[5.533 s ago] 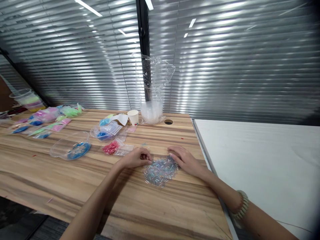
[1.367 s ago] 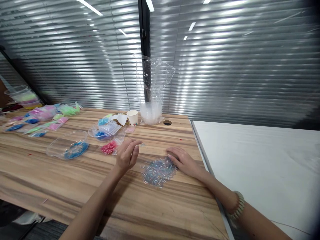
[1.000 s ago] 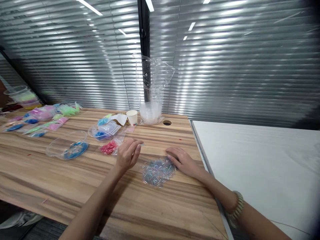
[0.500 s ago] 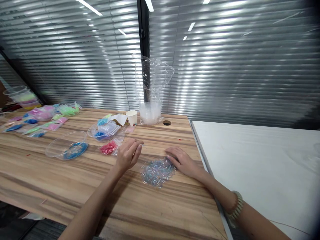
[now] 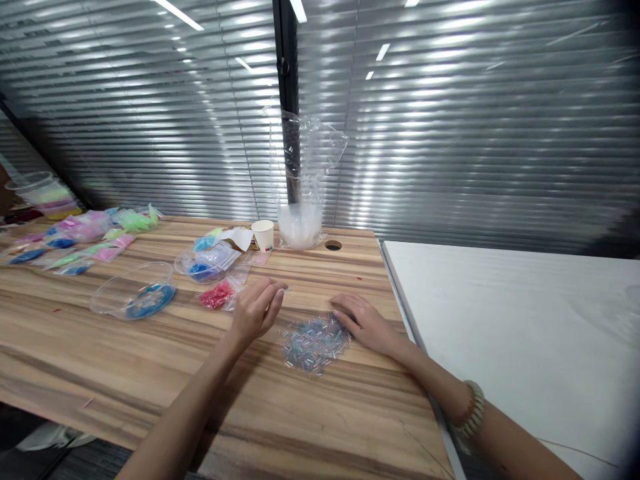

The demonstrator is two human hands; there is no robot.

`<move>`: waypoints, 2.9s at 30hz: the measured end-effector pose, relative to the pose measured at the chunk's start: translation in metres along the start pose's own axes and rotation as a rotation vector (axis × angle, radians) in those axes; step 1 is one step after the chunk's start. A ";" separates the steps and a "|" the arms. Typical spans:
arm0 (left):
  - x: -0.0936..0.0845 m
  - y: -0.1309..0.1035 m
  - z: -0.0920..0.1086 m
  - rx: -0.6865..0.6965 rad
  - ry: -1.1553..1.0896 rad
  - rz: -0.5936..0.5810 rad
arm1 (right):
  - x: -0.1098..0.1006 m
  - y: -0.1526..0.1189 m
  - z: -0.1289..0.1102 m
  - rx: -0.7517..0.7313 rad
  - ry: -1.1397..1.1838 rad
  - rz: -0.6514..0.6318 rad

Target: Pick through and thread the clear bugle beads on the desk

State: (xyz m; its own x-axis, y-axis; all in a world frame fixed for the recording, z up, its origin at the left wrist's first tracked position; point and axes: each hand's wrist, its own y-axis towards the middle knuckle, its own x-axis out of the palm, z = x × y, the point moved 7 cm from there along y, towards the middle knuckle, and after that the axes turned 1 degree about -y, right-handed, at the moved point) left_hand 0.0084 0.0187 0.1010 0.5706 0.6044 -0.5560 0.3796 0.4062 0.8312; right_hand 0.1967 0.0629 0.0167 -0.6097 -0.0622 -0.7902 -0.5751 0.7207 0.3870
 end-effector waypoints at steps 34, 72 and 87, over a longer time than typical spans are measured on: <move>0.012 0.002 0.007 0.066 -0.017 -0.104 | 0.002 -0.001 0.001 -0.013 -0.006 -0.007; -0.004 0.001 0.002 0.111 0.100 0.117 | 0.002 -0.001 0.001 -0.018 -0.020 -0.013; 0.004 -0.002 0.002 0.127 0.126 0.066 | 0.002 0.000 0.001 -0.024 -0.023 -0.006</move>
State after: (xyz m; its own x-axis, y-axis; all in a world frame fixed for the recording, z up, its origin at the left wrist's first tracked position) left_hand 0.0112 0.0184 0.0973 0.5049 0.7112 -0.4892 0.4375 0.2777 0.8553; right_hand 0.1966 0.0636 0.0146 -0.5933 -0.0500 -0.8034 -0.5917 0.7038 0.3932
